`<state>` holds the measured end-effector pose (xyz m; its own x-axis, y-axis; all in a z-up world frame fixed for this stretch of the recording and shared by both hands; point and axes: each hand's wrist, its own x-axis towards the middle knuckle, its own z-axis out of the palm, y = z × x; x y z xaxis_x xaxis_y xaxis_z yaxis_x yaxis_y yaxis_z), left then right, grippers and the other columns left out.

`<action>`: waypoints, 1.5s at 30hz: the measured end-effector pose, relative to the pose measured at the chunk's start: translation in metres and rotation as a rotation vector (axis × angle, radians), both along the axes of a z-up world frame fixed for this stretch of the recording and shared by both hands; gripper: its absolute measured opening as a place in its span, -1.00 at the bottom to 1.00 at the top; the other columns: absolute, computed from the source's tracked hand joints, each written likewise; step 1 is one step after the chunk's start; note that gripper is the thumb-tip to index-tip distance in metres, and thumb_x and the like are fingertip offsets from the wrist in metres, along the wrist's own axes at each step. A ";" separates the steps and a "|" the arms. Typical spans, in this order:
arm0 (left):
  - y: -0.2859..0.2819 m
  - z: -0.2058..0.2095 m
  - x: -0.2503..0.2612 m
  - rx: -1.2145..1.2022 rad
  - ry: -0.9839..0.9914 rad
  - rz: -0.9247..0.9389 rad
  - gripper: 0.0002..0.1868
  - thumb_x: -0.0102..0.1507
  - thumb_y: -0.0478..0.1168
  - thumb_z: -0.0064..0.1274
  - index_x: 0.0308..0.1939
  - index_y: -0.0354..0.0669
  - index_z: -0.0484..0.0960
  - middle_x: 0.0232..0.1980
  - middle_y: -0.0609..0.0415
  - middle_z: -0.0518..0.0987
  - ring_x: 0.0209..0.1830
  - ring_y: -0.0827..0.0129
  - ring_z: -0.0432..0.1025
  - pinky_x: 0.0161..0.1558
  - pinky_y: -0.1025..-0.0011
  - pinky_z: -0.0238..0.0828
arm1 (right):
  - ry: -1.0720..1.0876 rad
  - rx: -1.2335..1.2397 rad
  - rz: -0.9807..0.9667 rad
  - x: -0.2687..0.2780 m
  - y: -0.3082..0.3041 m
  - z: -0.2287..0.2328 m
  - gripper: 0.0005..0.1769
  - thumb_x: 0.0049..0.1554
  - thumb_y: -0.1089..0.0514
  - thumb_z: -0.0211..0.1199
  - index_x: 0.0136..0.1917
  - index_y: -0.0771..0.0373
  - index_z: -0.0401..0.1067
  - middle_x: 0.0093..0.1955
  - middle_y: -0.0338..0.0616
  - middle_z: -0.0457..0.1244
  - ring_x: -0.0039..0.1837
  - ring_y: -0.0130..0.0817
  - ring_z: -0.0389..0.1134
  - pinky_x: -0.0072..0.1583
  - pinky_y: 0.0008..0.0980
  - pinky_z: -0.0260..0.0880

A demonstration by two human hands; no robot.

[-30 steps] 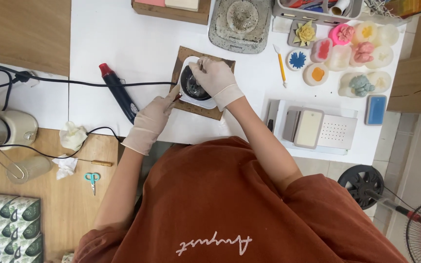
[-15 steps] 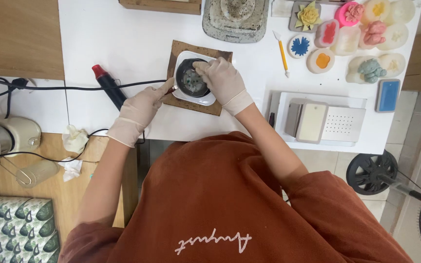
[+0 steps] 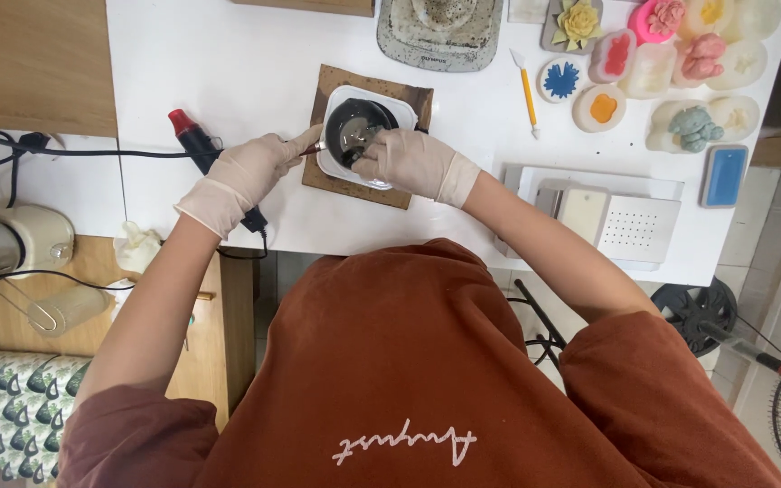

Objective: Melting and stirring wax in a small pot on a heating plate in a workshop setting.

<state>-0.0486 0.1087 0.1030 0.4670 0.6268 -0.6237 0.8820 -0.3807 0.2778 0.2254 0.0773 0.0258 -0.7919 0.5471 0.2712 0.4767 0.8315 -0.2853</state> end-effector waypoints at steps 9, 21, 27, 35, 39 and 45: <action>0.001 0.000 0.006 0.045 0.066 -0.066 -0.24 0.41 -0.29 -0.20 0.62 0.47 -0.03 -0.07 -0.11 0.54 -0.17 0.01 0.53 -0.14 0.16 0.52 | 0.014 0.124 -0.371 -0.022 0.000 -0.003 -0.86 0.16 0.16 0.24 0.03 0.11 0.49 -0.26 -0.18 0.25 -0.10 -0.22 0.32 -0.11 -0.29 0.42; -0.006 0.007 0.011 0.036 0.102 -0.012 -0.19 0.40 -0.33 -0.21 0.63 0.55 -0.07 -0.09 -0.11 0.55 -0.16 0.02 0.55 -0.14 0.15 0.53 | 0.047 0.004 -0.307 -0.016 0.008 0.006 -0.82 0.16 0.19 0.24 0.06 0.13 0.49 -0.20 -0.16 0.32 -0.09 -0.15 0.36 -0.06 -0.21 0.46; -0.007 -0.022 0.001 0.085 0.064 -0.004 -0.15 0.36 -0.35 -0.20 0.62 0.56 -0.05 -0.14 -0.10 0.56 -0.18 0.05 0.56 -0.16 0.16 0.53 | -0.058 0.054 -0.155 -0.010 0.003 0.003 -0.82 0.13 0.22 0.24 0.03 0.08 0.49 -0.23 -0.15 0.30 -0.11 -0.15 0.36 -0.09 -0.19 0.45; -0.008 -0.048 -0.003 0.176 -0.023 0.025 -0.25 0.39 -0.33 -0.20 0.58 0.54 0.06 -0.15 -0.09 0.58 -0.16 0.04 0.57 -0.15 0.16 0.52 | -0.063 0.198 -0.120 -0.017 0.008 -0.007 -0.82 0.16 0.23 0.25 0.06 0.11 0.48 -0.22 -0.14 0.28 -0.06 -0.15 0.35 -0.02 -0.19 0.46; -0.013 -0.040 -0.002 0.156 -0.021 0.036 -0.17 0.36 -0.38 -0.21 0.58 0.62 0.05 -0.13 -0.12 0.59 -0.15 0.01 0.57 -0.11 0.16 0.52 | -0.060 0.022 -0.215 -0.014 0.007 0.001 -0.84 0.17 0.15 0.27 0.05 0.14 0.48 -0.22 -0.12 0.29 -0.07 -0.10 0.34 -0.02 -0.16 0.43; -0.015 -0.029 0.000 0.135 -0.047 0.133 -0.29 0.39 -0.28 -0.21 0.54 0.63 0.15 -0.02 -0.14 0.60 -0.10 -0.07 0.57 -0.05 0.15 0.52 | -0.056 0.115 -0.146 -0.017 0.007 0.002 -0.76 0.13 0.21 0.23 0.09 0.09 0.49 -0.19 -0.13 0.28 -0.04 -0.10 0.35 0.00 -0.16 0.45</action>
<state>-0.0491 0.0941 0.0736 0.4014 0.7615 -0.5089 0.9141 -0.2986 0.2742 0.2085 0.0839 0.0280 -0.7222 0.6248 0.2966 0.6069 0.7782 -0.1617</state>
